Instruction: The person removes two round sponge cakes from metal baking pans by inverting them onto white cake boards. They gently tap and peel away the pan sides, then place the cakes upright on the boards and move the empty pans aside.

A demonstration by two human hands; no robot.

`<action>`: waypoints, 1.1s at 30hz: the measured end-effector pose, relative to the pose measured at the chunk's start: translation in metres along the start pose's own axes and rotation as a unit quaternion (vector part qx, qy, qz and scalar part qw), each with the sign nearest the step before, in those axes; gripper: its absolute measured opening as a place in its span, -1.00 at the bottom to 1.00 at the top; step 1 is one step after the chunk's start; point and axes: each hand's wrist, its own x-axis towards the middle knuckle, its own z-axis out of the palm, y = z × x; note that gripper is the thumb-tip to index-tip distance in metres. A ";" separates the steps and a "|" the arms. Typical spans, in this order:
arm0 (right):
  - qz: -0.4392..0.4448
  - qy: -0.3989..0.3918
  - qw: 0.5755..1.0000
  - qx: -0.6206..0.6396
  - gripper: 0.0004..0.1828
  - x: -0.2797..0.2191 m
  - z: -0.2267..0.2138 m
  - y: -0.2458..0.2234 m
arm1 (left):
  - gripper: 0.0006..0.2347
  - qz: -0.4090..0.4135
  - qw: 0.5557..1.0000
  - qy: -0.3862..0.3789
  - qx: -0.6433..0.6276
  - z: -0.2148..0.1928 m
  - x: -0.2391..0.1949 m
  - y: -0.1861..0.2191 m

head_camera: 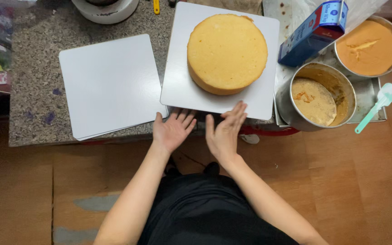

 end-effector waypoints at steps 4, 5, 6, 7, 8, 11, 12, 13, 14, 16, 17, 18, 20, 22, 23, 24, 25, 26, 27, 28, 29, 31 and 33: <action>-0.186 -0.195 0.944 0.192 -0.54 -0.013 -0.002 0.001 | -0.29 0.056 0.998 0.032 0.000 -0.007 -0.013 0.025; -0.245 -0.215 0.912 0.251 -0.70 -0.015 -0.003 0.001 | -0.30 0.064 0.998 0.014 0.012 -0.007 -0.017 0.035; -0.193 -0.151 0.943 0.225 -0.61 -0.014 -0.004 0.002 | -0.31 0.072 0.997 -0.004 0.023 -0.005 -0.021 0.042; -0.141 -0.085 0.967 0.196 -0.46 -0.010 -0.005 0.004 | -0.32 0.086 0.995 0.001 0.051 -0.003 -0.022 0.047; -0.089 -0.018 0.982 0.165 -0.30 -0.005 -0.007 0.007 | -0.32 0.100 0.992 0.007 0.078 0.000 -0.023 0.053; -0.038 0.090 0.992 -0.078 -0.16 0.005 -0.011 0.008 | -0.33 0.127 0.970 0.016 0.204 0.007 -0.025 0.058; -0.074 0.014 0.997 -0.029 -0.19 0.004 -0.011 0.003 | -0.33 0.133 0.958 0.015 0.254 0.010 -0.023 0.057; -0.112 -0.061 0.992 0.020 -0.22 0.001 -0.011 -0.003 | -0.35 0.150 0.938 0.023 0.313 0.014 -0.019 0.053; -0.148 -0.136 0.977 0.068 -0.24 -0.003 -0.011 -0.009 | -0.36 0.166 0.913 0.031 0.371 0.017 -0.014 0.047; -0.041 -0.374 0.915 0.145 -0.51 -0.014 -0.013 -0.020 | -0.40 0.242 0.800 0.053 0.546 0.021 -0.010 0.035; 0.010 -0.484 0.857 0.178 -0.61 -0.017 -0.014 -0.023 | -0.43 0.296 0.697 0.063 0.650 0.022 -0.011 0.027; -0.023 -0.381 0.902 0.203 -0.69 -0.018 -0.015 -0.023 | -0.45 0.344 0.576 0.071 0.738 0.023 -0.013 0.023; -0.090 -0.159 0.953 0.242 -0.81 -0.012 -0.017 -0.017 | -0.51 0.351 0.406 0.031 0.843 0.024 -0.019 0.020; -0.078 -0.067 0.975 0.198 -0.76 -0.004 -0.018 -0.005 | -0.52 0.346 0.287 0.002 0.893 0.022 -0.026 0.013; -0.073 -0.020 0.981 0.176 -0.72 0.000 -0.018 0.001 | -0.51 0.344 0.257 -0.008 0.903 0.021 -0.028 0.010; -0.065 -0.023 0.983 0.170 -0.70 0.000 -0.019 0.006 | -0.50 0.342 0.227 -0.018 0.912 0.020 -0.030 0.007; -0.057 -0.025 0.984 0.165 -0.68 0.001 -0.018 0.011 | -0.50 0.343 0.216 -0.025 0.914 0.019 -0.032 0.003; -0.048 -0.026 0.986 0.159 -0.66 0.002 -0.018 0.016 | -0.49 0.344 0.205 -0.032 0.916 0.018 -0.033 -0.001; -0.039 -0.019 0.987 0.154 -0.66 0.000 -0.019 0.020 | -0.49 0.344 0.194 -0.039 0.918 0.016 -0.035 -0.007; -0.030 -0.012 0.988 0.149 -0.66 -0.003 -0.020 0.024 | -0.49 0.335 0.184 -0.058 0.922 0.014 -0.037 -0.013; -0.021 -0.005 0.989 0.143 -0.66 -0.004 -0.021 0.028 | -0.50 0.328 0.175 -0.077 0.925 0.013 -0.039 -0.020; -0.012 0.011 0.995 0.102 -0.60 -0.004 -0.024 0.036 | -0.52 0.340 0.145 -0.111 0.922 0.011 -0.042 -0.031; 0.000 0.026 0.998 0.052 -0.51 -0.002 -0.026 0.039 | -0.54 0.380 0.106 -0.141 0.908 0.011 -0.046 -0.036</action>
